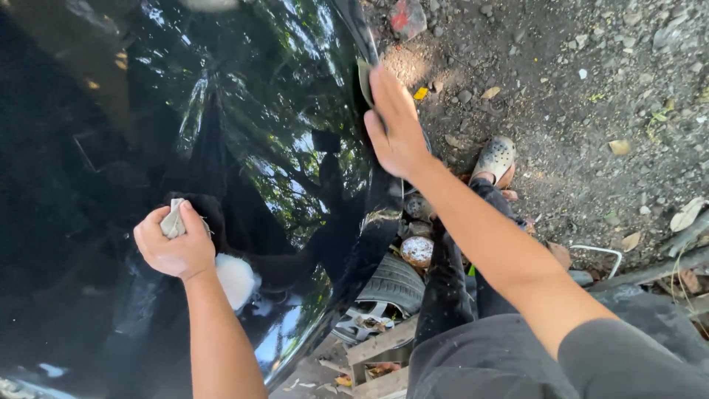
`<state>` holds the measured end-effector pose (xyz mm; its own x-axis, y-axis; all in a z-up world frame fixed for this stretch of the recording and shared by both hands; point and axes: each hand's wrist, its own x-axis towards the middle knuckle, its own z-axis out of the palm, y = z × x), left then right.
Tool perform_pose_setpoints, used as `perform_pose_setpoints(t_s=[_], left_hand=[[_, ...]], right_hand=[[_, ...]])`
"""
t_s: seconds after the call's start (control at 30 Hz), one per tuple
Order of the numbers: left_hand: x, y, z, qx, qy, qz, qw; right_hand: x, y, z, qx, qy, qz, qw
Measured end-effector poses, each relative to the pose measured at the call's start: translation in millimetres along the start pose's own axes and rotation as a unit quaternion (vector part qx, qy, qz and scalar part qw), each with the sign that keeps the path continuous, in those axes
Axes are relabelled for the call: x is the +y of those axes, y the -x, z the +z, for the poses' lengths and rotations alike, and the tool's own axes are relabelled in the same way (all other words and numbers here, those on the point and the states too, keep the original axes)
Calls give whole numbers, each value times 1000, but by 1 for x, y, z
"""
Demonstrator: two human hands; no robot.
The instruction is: The person cleans a black car part using a cloth and a sponge. They wipe the surface repeatedly, occasionally dipping the sponge into a bucket of water and continuing to scrub the part.
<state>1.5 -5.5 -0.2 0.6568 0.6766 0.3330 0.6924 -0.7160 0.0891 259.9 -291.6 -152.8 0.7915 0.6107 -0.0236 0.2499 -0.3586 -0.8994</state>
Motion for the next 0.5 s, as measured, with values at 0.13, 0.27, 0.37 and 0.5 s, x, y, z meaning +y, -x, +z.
perform_pose_setpoints(t_s=[0.13,0.27,0.37,0.5], left_hand=[[-2,-1,1,3,-4,-4,1000],[-3,-2,1,11,8,7,1000],[-4,1,0,0,9,10,1000],[-7,-1,1,3,18,20,1000]], right_hand=[[-34,29,-18,-10,-8,-46,999],[-17,32,-9,-20,18,-43,999],[10,-22,-20,-24,-43,57,997],[16,-42,-53,-60,-53,85,993]])
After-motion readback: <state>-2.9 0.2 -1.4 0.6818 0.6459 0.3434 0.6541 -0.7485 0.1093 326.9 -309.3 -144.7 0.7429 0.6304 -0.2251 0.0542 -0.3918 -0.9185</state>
